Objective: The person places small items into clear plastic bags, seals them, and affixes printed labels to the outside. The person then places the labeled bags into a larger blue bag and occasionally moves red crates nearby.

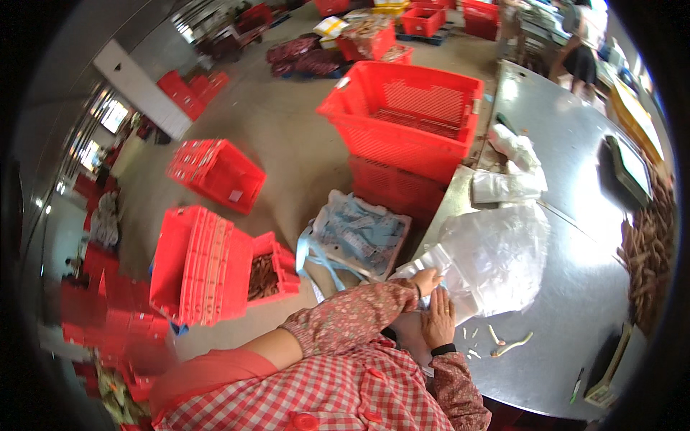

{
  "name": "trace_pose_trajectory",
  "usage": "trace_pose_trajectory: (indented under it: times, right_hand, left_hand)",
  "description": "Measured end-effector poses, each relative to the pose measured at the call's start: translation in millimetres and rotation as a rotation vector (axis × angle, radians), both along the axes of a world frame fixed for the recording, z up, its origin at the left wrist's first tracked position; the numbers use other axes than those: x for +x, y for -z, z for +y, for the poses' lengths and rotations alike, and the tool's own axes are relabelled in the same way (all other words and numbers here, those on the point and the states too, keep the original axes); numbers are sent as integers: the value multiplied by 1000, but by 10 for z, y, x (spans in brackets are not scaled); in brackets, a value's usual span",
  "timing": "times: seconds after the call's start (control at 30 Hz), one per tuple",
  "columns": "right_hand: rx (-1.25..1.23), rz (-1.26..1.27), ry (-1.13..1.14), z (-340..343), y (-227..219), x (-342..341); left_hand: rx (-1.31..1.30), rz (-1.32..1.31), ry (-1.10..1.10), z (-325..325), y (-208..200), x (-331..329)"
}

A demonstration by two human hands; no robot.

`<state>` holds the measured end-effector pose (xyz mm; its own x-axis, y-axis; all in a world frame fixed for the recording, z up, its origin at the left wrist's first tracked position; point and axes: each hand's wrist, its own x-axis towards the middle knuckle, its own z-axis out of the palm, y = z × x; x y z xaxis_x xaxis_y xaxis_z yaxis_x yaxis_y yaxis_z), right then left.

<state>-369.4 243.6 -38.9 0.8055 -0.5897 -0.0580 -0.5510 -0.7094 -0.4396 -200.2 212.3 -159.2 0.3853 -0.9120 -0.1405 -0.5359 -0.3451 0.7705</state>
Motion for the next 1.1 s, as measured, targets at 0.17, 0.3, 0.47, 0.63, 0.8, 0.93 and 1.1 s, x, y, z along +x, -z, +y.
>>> trace_pose_trajectory:
  times: [0.17, 0.3, 0.47, 0.63, 0.8, 0.93, 1.1]
  right_hand:
    - [-28, -74, 90, -20, 82, -54]
    - [-18, -48, 84, -24, 59, -55]
    - [-66, -2, 85, 21, 46, -22]
    - [-111, 19, 75, 13, 74, -24]
    - [-66, 4, 47, 42, 83, -47]
    - [26, 23, 32, -63, 24, -63]
    - [129, -174, 94, -344, -67, -100]
  left_hand:
    - [71, 37, 25, 198, -303, 142]
    - [228, -71, 276, 327, -626, 473]
    - [382, -134, 455, 242, -873, 531]
    - [306, -15, 280, 383, -876, 58]
    - [143, -21, 145, 755, -943, 1]
    - [41, 10, 113, 915, -1116, 159]
    - [101, -5, 279, 978, -1587, 429]
